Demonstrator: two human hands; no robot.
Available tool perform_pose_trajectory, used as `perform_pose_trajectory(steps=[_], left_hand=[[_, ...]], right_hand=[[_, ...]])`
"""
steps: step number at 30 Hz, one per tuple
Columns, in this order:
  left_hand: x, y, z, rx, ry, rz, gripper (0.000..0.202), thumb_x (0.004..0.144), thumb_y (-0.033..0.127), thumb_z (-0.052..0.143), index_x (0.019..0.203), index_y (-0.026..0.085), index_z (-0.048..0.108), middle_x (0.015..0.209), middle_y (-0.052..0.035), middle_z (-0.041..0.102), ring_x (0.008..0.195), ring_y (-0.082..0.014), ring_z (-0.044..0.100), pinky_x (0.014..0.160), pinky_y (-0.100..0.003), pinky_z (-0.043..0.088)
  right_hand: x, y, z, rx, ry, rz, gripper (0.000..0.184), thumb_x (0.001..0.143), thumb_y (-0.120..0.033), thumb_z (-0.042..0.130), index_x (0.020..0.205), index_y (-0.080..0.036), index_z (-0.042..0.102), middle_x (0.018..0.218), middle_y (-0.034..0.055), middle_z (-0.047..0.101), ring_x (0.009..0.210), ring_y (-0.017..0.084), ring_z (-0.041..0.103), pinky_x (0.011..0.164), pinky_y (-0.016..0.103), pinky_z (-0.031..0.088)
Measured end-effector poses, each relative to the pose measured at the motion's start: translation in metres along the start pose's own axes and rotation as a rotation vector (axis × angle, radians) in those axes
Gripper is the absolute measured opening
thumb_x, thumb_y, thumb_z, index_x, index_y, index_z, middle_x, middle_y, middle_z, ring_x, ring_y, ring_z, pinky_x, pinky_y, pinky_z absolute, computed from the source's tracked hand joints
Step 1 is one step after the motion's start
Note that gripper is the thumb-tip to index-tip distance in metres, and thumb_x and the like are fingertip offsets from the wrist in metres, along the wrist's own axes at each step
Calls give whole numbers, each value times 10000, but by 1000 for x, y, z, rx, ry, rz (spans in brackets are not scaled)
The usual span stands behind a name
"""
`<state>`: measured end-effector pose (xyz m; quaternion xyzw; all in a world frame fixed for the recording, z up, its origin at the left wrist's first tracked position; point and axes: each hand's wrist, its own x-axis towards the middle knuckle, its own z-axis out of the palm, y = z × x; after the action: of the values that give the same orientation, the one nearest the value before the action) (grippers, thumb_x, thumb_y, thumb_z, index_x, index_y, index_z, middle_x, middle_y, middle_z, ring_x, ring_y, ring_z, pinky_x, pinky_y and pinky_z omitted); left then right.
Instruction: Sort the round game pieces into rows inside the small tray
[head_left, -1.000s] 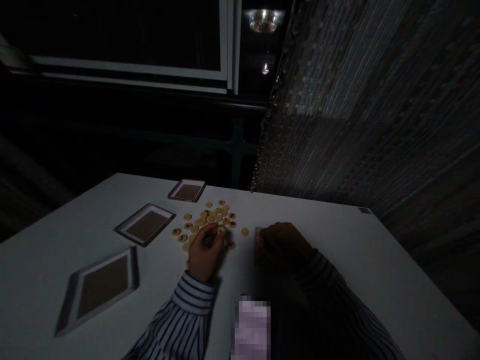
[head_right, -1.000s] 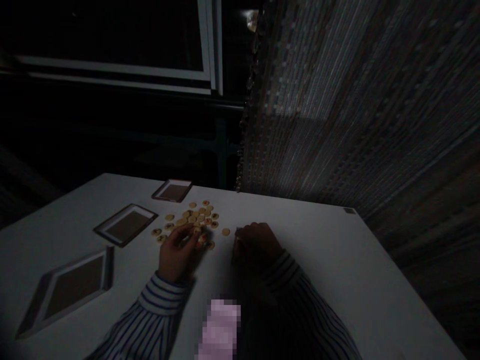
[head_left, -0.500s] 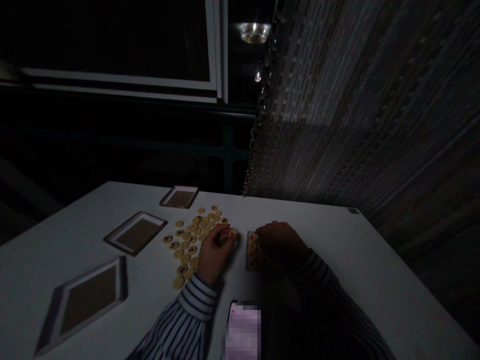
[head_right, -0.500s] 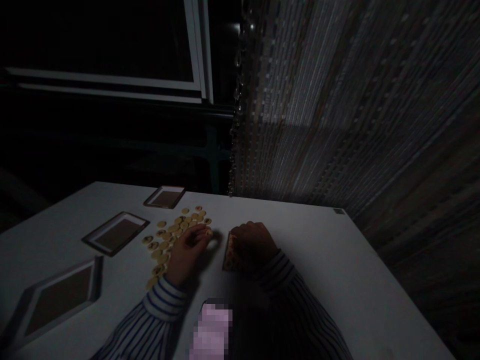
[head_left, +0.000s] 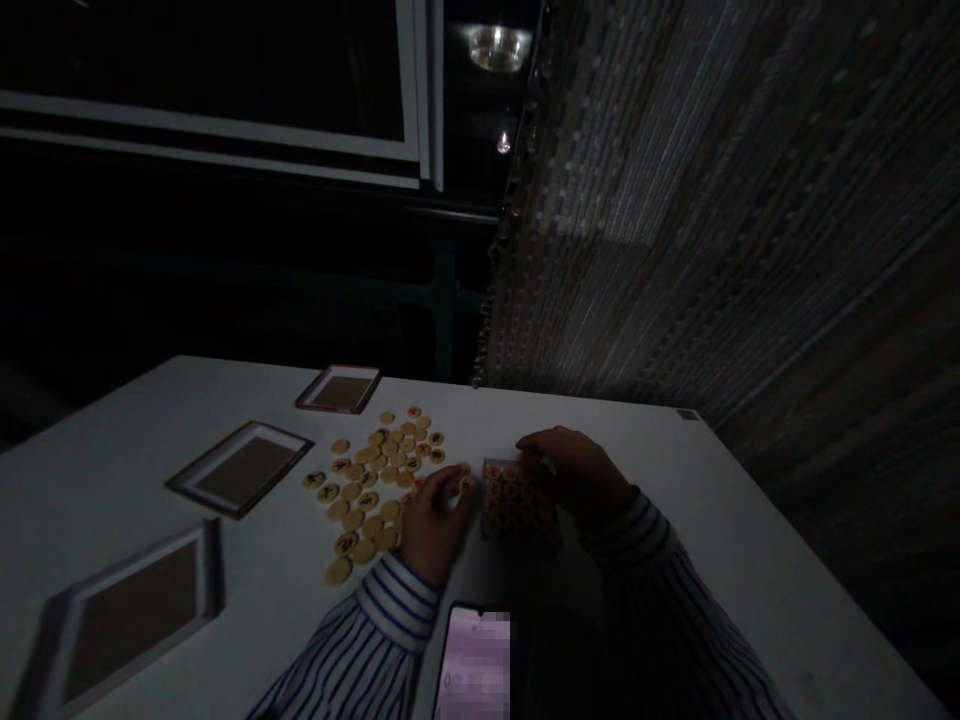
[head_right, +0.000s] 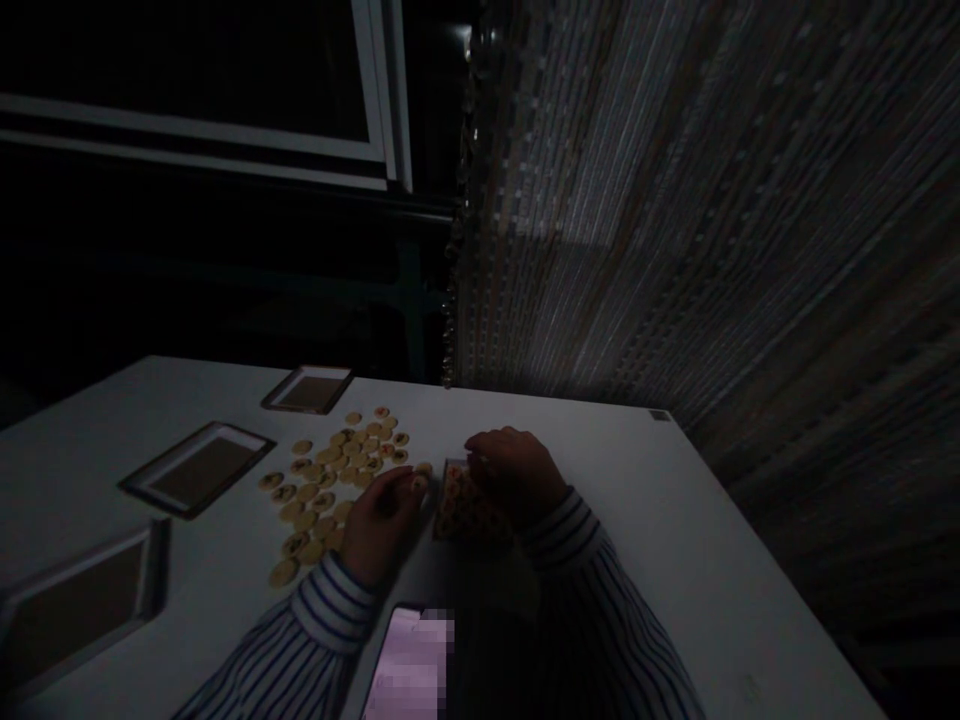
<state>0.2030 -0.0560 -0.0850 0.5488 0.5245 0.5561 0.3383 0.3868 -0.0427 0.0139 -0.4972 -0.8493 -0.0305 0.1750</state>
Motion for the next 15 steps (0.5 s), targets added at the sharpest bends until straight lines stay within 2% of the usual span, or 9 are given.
perform_pose_trajectory(steps=[6, 11, 15], left_hand=[[-5, 4, 2, 125, -31, 80, 278, 691, 286, 613, 936, 158, 587, 869, -77, 686, 786, -165, 656, 728, -295, 538], [-5, 1, 1, 145, -21, 124, 267, 701, 302, 609, 929, 162, 591, 856, -67, 688, 779, -161, 655, 729, -285, 531], [-7, 0, -1, 216, -19, 179, 259, 705, 298, 609, 933, 175, 597, 880, -59, 685, 811, -160, 642, 758, -279, 512]], right_hand=[[9, -8, 1, 43, 43, 55, 185, 796, -214, 469, 900, -187, 620, 885, 33, 668, 822, 162, 582, 764, 279, 413], [10, -10, 14, 64, -34, 52, 214, 830, -225, 418, 924, -189, 607, 891, 32, 664, 818, 148, 584, 748, 253, 410], [8, -12, 15, 100, -112, 99, 209, 833, -247, 426, 927, -188, 604, 839, 41, 665, 757, 138, 595, 693, 234, 419]])
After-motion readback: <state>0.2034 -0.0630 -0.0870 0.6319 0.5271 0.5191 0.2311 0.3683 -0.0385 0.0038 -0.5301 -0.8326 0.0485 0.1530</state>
